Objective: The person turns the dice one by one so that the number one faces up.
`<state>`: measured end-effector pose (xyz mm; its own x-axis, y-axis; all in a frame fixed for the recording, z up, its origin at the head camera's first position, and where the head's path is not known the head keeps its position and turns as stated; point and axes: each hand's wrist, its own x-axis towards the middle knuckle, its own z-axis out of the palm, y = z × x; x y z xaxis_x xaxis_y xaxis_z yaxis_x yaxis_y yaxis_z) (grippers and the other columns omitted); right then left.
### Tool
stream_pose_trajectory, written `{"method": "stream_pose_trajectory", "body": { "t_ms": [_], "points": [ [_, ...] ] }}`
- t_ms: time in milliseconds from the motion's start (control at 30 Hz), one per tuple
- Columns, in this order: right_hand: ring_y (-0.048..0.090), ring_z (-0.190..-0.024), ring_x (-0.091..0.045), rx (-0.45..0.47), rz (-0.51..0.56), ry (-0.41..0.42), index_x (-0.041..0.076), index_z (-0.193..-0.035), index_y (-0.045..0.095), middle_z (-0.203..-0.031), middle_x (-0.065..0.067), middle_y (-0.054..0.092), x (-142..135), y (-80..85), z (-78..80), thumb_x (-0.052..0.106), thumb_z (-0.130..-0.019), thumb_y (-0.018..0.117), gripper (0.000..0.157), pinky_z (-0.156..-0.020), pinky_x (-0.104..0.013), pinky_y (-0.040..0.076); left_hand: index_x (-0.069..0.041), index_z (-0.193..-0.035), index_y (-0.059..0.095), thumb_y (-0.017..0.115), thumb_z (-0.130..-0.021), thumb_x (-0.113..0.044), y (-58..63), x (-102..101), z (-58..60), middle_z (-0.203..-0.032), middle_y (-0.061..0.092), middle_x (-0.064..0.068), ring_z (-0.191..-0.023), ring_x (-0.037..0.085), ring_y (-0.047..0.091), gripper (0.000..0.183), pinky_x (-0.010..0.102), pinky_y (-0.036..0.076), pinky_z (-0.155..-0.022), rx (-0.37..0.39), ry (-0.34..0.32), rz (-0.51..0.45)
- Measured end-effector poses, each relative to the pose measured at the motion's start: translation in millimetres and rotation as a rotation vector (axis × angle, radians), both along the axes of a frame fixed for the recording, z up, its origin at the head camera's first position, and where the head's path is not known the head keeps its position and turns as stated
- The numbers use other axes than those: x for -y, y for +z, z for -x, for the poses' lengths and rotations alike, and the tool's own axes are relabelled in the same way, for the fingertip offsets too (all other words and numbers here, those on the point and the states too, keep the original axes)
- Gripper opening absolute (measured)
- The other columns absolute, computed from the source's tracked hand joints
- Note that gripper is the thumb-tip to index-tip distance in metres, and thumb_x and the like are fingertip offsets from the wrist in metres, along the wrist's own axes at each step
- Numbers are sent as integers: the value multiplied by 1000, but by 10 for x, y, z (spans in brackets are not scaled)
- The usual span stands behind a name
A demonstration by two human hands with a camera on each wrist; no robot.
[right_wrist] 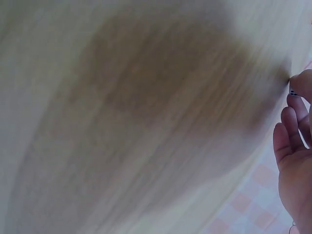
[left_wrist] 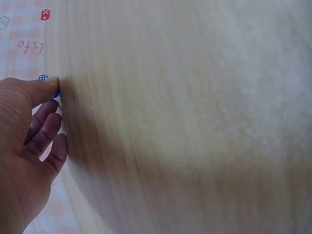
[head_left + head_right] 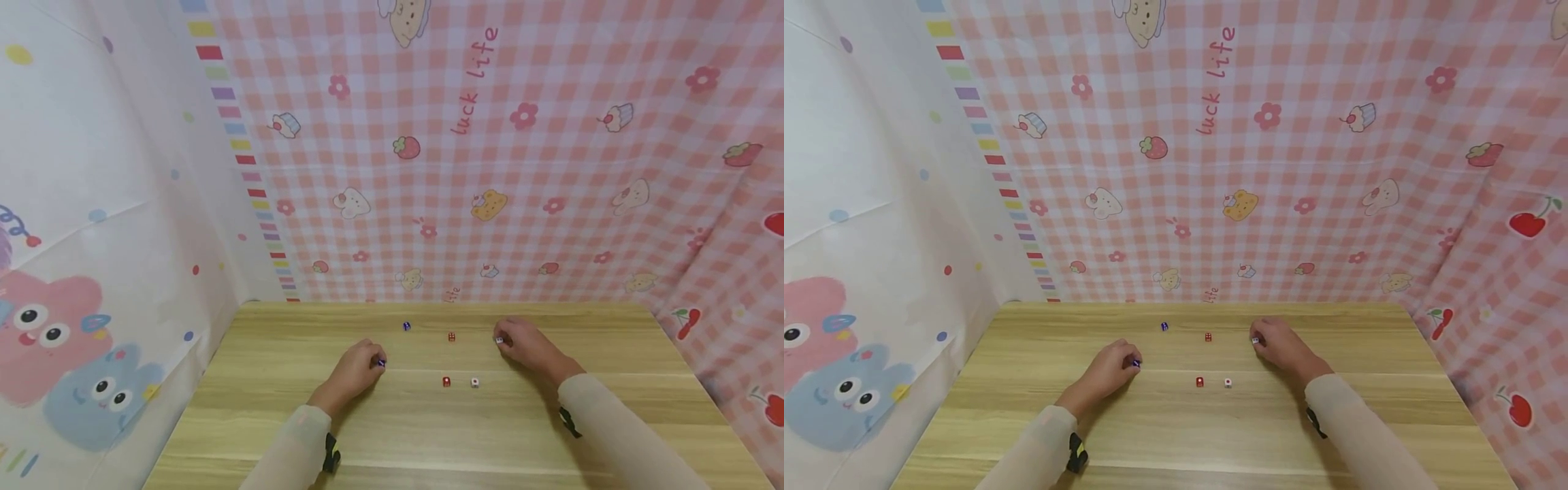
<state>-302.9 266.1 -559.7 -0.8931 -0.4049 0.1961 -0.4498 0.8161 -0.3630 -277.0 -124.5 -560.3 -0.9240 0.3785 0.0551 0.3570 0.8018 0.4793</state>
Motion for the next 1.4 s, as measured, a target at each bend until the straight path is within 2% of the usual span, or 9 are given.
{"method": "stream_pose_trajectory", "body": {
  "t_ms": [233,467,767,933,1400],
  "points": [
    [50,-77,-12,-39,-64,-4,15,-87,65,-84,3,57,12,11,12,10,-82,72,10,-70,-32,47,-19,-94,69,71,-86,-16,4,15,-2,-88,55,-8,-79,8,51,8,27,48,-75,-10,-5,-2],
    [54,-83,-16,-93,-58,25,14,-88,68,-90,-1,60,9,-18,7,7,-81,72,11,-74,-37,49,-19,-95,69,71,-87,-17,-3,10,2,-89,55,-7,-80,8,51,9,27,48,-75,-1,-3,-4],
    [55,-90,-19,-50,-10,12,14,-96,66,-94,-1,61,-20,-55,-37,9,-82,71,16,-80,-40,48,-18,-94,69,71,-86,-16,-27,10,-11,-88,55,-7,-80,9,51,8,27,48,-74,-8,-8,-8],
    [56,-97,-21,-38,14,8,14,-93,62,-97,-1,63,-30,-44,-36,9,-84,70,13,-82,-41,48,-19,-94,69,71,-86,-16,-22,12,-14,-87,55,-8,-79,8,50,8,27,48,-74,-9,1,0],
    [52,-86,-17,-37,28,13,13,-88,62,-88,0,61,-24,-24,-22,6,-83,71,13,-76,-37,46,-18,-95,69,71,-87,-16,-10,9,-20,-88,55,-7,-80,8,52,9,26,48,-74,-6,-1,-14]
  ]
}}
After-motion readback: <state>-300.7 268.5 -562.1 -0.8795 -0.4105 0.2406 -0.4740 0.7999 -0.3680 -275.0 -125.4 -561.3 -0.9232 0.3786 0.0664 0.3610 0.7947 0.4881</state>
